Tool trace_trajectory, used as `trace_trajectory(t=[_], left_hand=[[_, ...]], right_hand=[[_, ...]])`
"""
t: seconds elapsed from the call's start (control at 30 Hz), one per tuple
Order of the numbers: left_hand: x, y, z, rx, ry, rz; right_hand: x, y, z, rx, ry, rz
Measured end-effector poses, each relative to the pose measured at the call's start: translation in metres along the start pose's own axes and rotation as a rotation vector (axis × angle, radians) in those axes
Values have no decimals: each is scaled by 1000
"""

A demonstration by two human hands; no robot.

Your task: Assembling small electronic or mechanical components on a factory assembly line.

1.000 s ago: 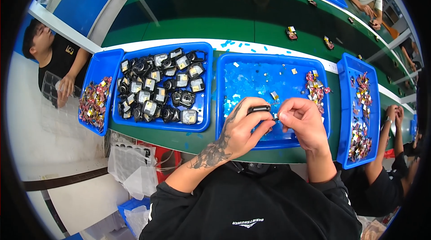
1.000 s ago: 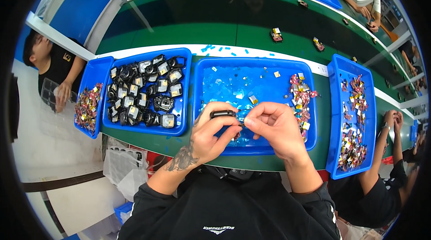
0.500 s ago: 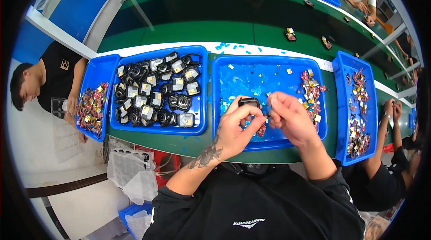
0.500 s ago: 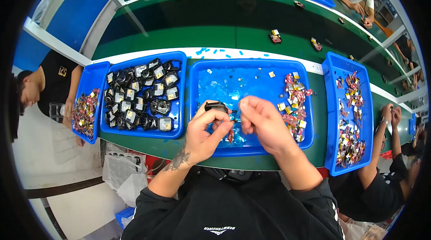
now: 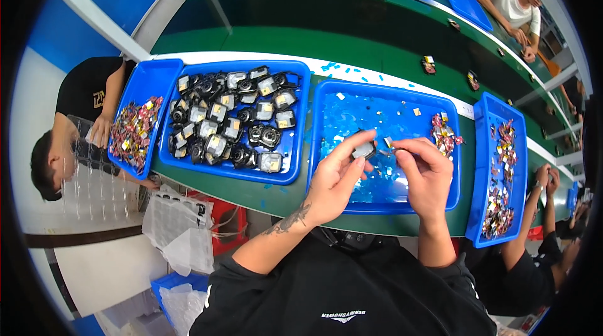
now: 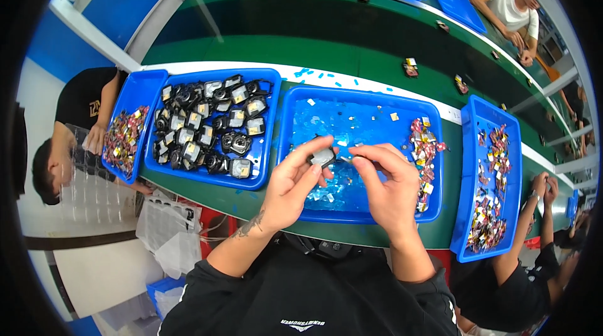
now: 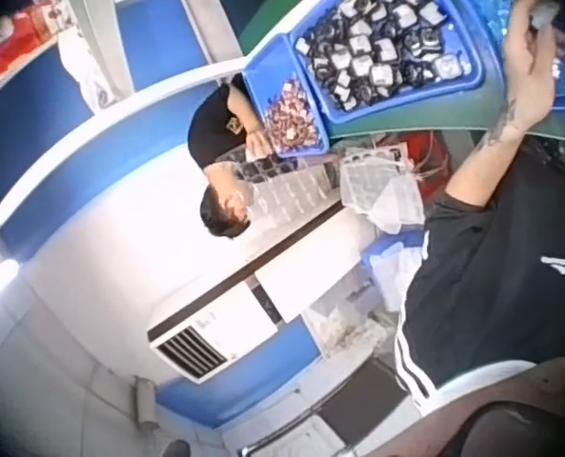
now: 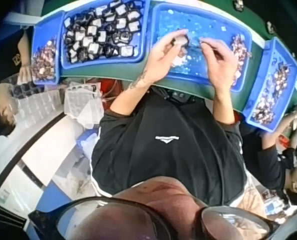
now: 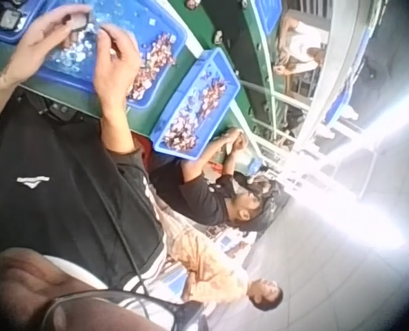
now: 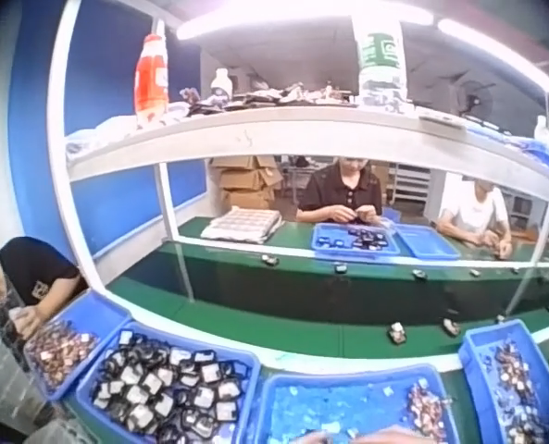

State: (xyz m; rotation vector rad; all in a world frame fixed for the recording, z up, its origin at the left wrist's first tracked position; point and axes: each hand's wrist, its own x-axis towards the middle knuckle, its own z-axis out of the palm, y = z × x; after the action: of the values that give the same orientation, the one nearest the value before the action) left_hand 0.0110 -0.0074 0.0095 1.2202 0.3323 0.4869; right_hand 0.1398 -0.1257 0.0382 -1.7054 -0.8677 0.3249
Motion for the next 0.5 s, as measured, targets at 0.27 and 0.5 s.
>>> trace_trajectory(t=[0.27,0.5], left_hand=[[-7,4,-2,-122,-73,6],[-9,7,-3,-50,-121,-7]], right_hand=[[3,-35,13,-108,-206,41],[4,-32,17,-241,-130,-102]])
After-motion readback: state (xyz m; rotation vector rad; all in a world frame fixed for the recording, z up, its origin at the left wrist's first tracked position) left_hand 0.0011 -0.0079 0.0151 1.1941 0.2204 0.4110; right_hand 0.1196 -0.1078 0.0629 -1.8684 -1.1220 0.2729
